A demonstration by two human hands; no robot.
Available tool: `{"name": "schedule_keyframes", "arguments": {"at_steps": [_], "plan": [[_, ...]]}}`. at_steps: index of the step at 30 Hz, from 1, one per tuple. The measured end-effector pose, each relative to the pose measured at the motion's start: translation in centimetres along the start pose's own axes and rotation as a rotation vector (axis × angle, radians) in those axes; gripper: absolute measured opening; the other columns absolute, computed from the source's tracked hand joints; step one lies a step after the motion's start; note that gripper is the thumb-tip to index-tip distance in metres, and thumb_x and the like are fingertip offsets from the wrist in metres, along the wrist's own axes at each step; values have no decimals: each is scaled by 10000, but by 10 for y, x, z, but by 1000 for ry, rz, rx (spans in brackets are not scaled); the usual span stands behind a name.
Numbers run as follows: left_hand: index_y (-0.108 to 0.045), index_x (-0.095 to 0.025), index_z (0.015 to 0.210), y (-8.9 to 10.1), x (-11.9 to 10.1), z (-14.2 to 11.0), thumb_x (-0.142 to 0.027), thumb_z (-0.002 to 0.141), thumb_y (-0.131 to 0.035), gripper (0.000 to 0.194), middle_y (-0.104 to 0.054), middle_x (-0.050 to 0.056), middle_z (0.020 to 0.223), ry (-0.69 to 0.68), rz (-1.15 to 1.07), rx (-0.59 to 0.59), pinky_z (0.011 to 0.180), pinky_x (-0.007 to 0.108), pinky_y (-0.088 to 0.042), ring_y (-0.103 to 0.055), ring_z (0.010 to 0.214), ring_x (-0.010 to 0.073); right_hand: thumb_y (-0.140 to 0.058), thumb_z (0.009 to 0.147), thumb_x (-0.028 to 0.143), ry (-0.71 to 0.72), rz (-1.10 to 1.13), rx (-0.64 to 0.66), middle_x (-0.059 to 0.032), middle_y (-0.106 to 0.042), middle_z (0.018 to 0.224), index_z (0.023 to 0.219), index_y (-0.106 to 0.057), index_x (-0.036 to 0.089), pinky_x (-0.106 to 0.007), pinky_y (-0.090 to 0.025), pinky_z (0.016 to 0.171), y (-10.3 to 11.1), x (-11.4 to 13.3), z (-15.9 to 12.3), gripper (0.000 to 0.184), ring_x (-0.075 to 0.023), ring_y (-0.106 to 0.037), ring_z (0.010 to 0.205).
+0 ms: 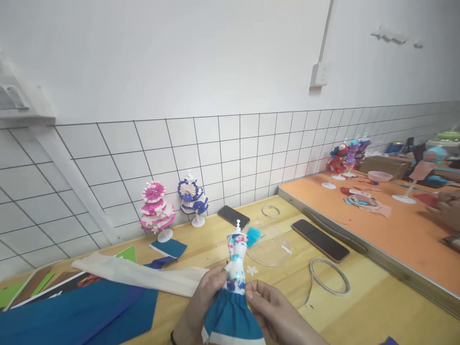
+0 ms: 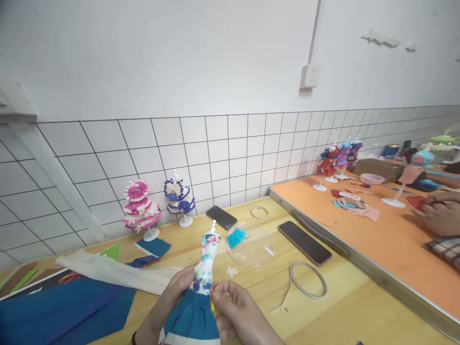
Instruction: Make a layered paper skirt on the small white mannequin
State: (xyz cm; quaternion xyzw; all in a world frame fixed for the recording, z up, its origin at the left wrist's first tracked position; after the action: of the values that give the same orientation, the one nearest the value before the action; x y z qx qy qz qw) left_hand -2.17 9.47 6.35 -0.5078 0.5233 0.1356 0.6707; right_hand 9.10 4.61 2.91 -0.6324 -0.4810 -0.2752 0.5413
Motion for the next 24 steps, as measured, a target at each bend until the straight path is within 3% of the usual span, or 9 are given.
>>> {"name": "schedule_keyframes", "arguments": {"at_steps": [5, 9, 13, 15, 18, 20, 22, 24], "plan": [[-686, -124, 720, -6, 4, 2, -359, 643, -715, 249, -591, 18, 564, 21, 6, 13, 560, 208, -395, -525, 559, 124, -722, 628, 517, -96, 73, 136, 0, -609, 610, 831, -565, 156, -224, -463, 579, 0, -3, 1, 443, -127, -610, 561], [-700, -122, 773, -6, 11, 2, -367, 643, -713, 278, -619, 31, 587, 25, 12, 22, 549, 207, -388, -541, 550, 128, -763, 595, 471, -26, 134, 246, -37, -651, 682, 817, -612, 135, -249, -479, 640, -6, -2, 2, 431, -155, -634, 635], [-705, -127, 793, -3, 11, 1, -385, 622, -727, 310, -646, 45, 608, 45, 24, 38, 556, 225, -397, -561, 562, 145, -740, 601, 504, -63, 96, 236, -34, -640, 690, 771, -619, 135, -268, -481, 670, -7, -8, 1, 424, -154, -622, 654], [-706, -124, 806, 1, 6, 0, -409, 619, -726, 341, -661, 56, 628, 52, 43, 53, 550, 234, -403, -573, 568, 155, -687, 643, 541, -67, -38, 185, -29, -627, 680, 753, -604, 135, -254, -472, 648, 0, -8, 1, 429, -139, -606, 629], [-703, -122, 869, 12, -10, -3, -457, 645, -694, 402, -707, 103, 760, 23, 87, 71, 612, 266, -439, -625, 697, 215, -474, 798, 563, 47, -547, 35, -39, -628, 681, 787, -591, 136, -234, -446, 601, 22, 4, 2, 443, -144, -595, 631], [-711, -99, 855, 21, -24, -7, -469, 635, -700, 430, -718, 145, 868, 3, 114, 80, 628, 270, -455, -629, 697, 213, -367, 863, 492, 143, -874, -100, -42, -617, 665, 743, -583, 144, -243, -417, 597, 40, 17, 4, 427, -153, -572, 630], [-705, -111, 895, 35, -40, -13, -428, 705, -657, 372, -714, 140, 942, -71, 96, -37, 669, 275, -470, -631, 697, 194, -367, 867, 406, 172, -1023, -196, -34, -581, 619, 668, -561, 158, -264, -383, 595, 55, 25, 8, 373, -164, -537, 605], [-700, -125, 916, 43, -53, -20, -410, 727, -637, 348, -724, 126, 907, -110, 79, -118, 668, 297, -491, -635, 843, 256, -386, 853, 339, 190, -1116, -249, -36, -567, 624, 644, -551, 169, -279, -361, 602, 62, 30, 14, 316, -183, -528, 619]]}}
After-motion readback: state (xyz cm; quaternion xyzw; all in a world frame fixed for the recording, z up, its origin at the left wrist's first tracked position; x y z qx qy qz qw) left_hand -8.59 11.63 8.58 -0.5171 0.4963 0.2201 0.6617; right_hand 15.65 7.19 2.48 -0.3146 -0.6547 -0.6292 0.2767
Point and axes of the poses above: each hand's wrist, its own z-axis towards the middle knuckle, its own y-axis out of the back of the hand, x = y × z, the point moved 5 cm from there along z, towards the middle knuckle
